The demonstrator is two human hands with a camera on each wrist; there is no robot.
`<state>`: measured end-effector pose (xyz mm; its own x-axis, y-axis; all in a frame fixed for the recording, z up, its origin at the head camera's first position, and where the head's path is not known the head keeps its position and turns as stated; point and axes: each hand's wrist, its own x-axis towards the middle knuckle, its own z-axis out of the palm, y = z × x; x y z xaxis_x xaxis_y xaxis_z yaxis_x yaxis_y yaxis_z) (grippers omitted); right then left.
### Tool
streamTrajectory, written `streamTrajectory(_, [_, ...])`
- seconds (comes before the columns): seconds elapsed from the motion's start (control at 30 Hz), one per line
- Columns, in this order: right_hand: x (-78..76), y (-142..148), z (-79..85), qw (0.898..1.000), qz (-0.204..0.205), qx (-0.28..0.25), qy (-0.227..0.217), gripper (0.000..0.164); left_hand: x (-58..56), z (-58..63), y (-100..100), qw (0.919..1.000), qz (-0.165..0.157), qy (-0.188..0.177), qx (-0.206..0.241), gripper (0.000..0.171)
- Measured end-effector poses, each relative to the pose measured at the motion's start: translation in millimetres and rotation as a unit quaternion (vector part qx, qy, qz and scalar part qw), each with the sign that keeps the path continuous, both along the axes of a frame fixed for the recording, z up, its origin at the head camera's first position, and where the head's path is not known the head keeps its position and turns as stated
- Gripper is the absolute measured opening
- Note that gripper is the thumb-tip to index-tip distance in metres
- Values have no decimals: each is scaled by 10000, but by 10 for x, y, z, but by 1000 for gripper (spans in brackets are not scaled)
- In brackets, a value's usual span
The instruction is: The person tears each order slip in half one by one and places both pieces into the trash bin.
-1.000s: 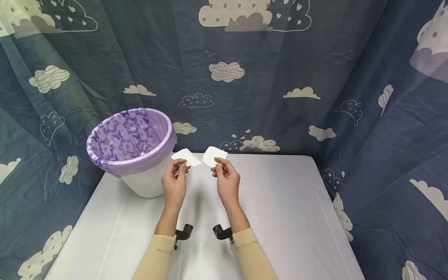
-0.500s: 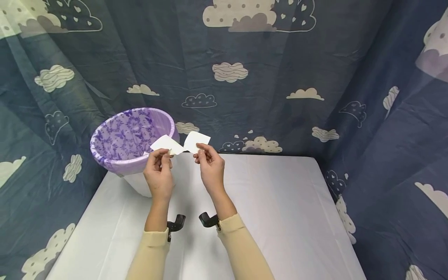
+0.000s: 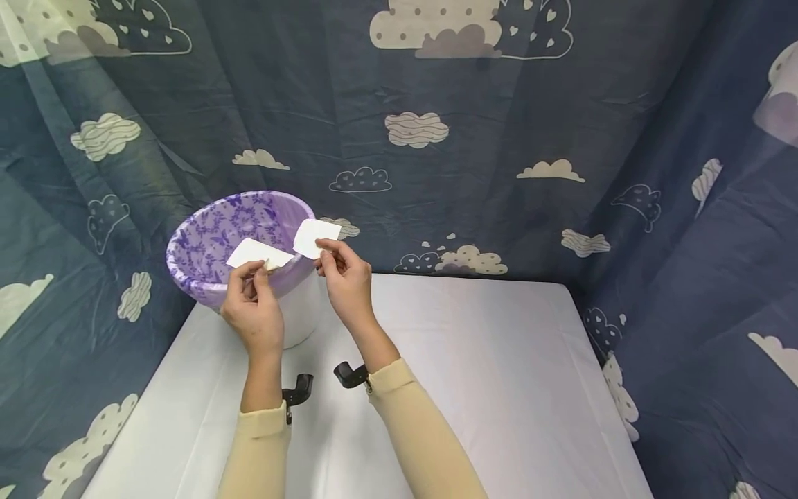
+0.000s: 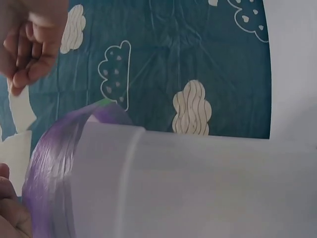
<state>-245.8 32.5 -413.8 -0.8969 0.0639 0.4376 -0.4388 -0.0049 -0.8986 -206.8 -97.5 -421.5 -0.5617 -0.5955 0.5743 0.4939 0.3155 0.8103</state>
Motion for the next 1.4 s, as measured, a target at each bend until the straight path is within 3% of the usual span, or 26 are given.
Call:
streamTrajectory(0.23, [-18,-136,51,9984,239,513,-49,20,14,6,-25,9988,434,-190,-153,12])
streamTrajectory(0.43, [-31,-166,94,9926,311,1175,-53,19,25,13,-38,9994,251,-189,121,13])
streamTrajectory(0.77, [-93,-230,184,9807,322,1929,-93,21,10,20,-59,9992,245,-309,18,18])
streamTrajectory(1.1, [-104,-231,162,9794,369,1986,-73,30,-5,-14,-55,9990,225,-363,-161,20])
streamTrajectory(1.4, [-67,-183,118,9832,383,1784,-22,31,13,-2,-27,9992,220,-201,-268,19])
